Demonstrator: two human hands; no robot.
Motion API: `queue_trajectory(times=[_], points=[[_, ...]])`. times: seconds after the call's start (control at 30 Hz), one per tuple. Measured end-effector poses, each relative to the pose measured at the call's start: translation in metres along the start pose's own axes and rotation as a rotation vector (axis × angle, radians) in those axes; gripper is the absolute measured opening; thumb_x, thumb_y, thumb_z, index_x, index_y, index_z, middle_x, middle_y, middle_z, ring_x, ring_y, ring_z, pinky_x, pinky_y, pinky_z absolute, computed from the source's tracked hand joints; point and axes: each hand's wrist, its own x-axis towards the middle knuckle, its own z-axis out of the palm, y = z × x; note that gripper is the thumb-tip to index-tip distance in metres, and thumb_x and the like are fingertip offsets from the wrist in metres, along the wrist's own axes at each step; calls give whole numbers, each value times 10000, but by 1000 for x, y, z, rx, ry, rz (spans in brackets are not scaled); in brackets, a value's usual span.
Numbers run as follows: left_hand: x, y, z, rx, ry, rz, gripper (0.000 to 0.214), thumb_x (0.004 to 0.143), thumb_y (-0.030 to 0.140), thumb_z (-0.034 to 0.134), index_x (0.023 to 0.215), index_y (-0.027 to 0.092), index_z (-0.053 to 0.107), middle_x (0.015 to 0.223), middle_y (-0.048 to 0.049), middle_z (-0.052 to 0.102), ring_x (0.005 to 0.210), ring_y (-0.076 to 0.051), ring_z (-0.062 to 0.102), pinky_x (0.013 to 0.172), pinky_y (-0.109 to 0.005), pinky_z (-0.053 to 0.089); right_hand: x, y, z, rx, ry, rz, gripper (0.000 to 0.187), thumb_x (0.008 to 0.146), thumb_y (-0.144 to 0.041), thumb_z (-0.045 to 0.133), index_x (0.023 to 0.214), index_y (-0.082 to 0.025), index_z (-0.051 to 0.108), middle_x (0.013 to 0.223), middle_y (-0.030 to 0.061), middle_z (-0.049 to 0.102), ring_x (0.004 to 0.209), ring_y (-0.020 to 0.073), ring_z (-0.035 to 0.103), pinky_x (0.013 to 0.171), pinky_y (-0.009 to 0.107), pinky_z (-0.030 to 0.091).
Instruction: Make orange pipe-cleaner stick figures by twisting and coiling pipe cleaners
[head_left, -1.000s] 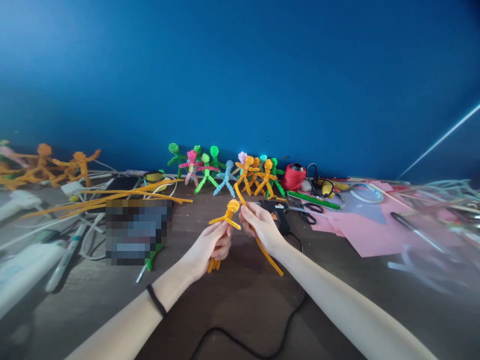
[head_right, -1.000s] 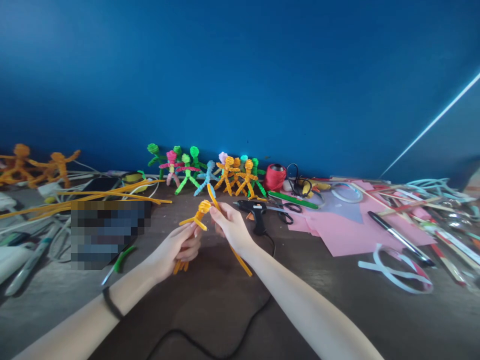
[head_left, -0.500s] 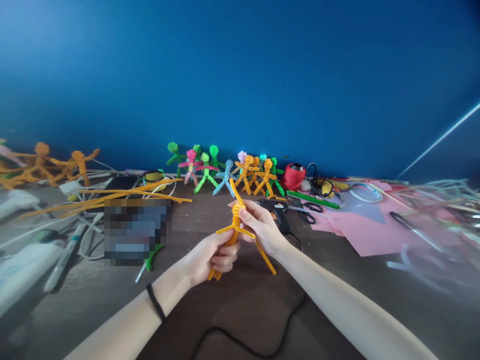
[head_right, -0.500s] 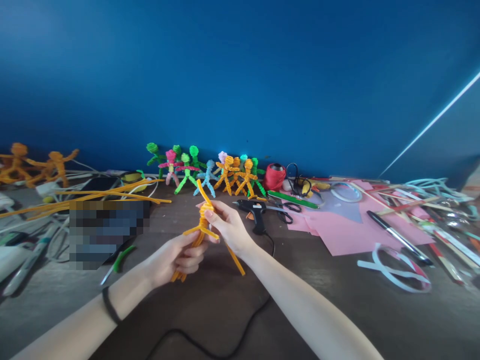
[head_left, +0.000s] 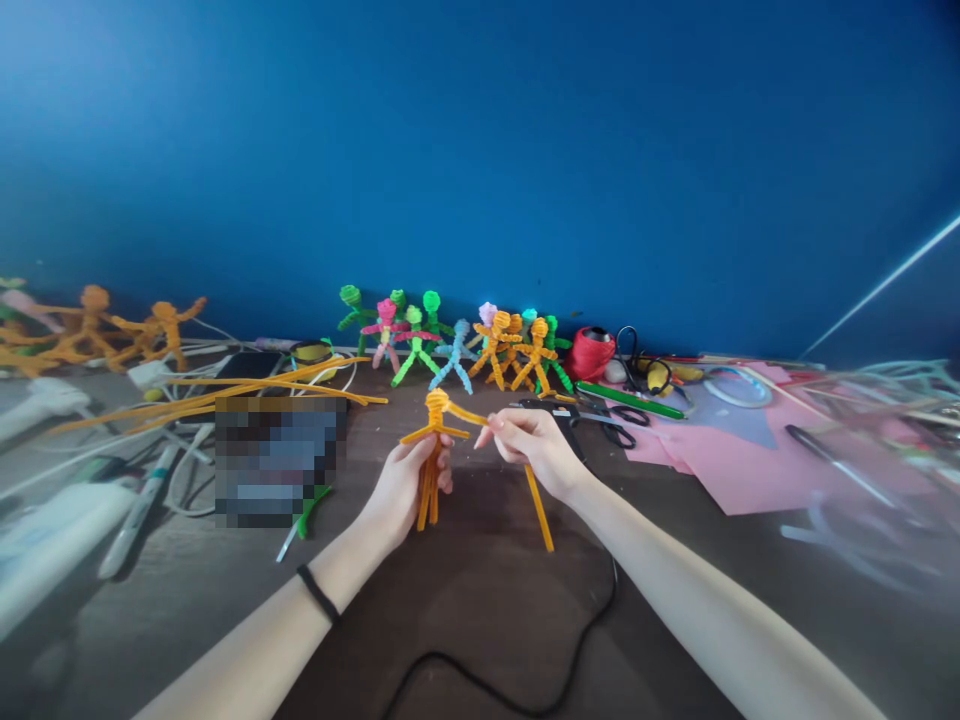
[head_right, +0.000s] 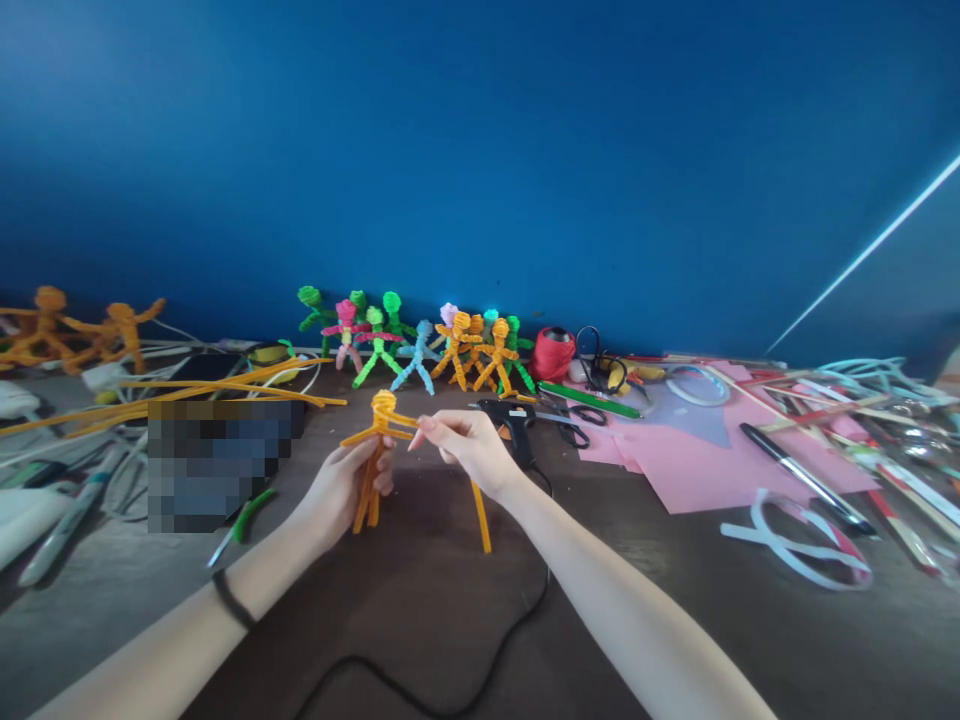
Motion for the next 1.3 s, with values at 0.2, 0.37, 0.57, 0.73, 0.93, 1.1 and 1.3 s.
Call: queue_trajectory(times=[0.2,0.37,0.57,0.73,0.93,1.1,1.3], points=[[-5,-1,6,26,26,11,135,722,259,517,656,147,483,523,50,437,399,-46,369,410,-189,329,-1,3,2,-275,-118,76,322,756,-408,542,648,-120,638,527,-31,461,496,58,353,496,219,251],[-7,2,9,10,-52,12,174,735,212,484,863,128,566,561,51,421,428,-41,335,436,-186,310,-1,12,2,-265,-80,96,333,749,-428,537,745,-121,665,554,-22,479,520,73,386,507,222,269],[-7,2,9,-16,-87,37,283,781,279,495,1023,141,542,563,59,390,413,-31,302,431,-185,272,2,25,-3,-117,-25,179,365,732,-464,547,824,-119,623,466,-78,277,404,40,224,408,214,161],[-7,1,8,4,-99,62,236,808,289,481,988,142,517,556,63,388,394,-21,276,412,-177,234,3,29,-1,-42,-20,198,292,712,-424,588,785,-143,561,454,-94,293,383,31,224,389,205,142],[-5,1,7,79,-109,83,177,822,340,456,766,175,423,494,81,371,363,-28,245,376,-168,216,1,25,1,-3,-40,205,262,694,-389,607,755,-136,576,477,-87,330,387,23,240,393,207,145],[-7,1,7,172,-85,88,210,823,354,439,717,201,341,474,96,375,346,-24,226,355,-146,188,2,27,2,98,-57,235,271,648,-363,648,761,-125,584,482,-91,336,382,15,228,392,213,130],[-9,4,8,189,-98,71,125,814,301,430,754,213,365,443,105,357,327,-21,204,345,-132,166,2,28,1,154,-58,269,292,621,-361,671,753,-116,584,485,-84,376,372,9,227,386,217,110]])
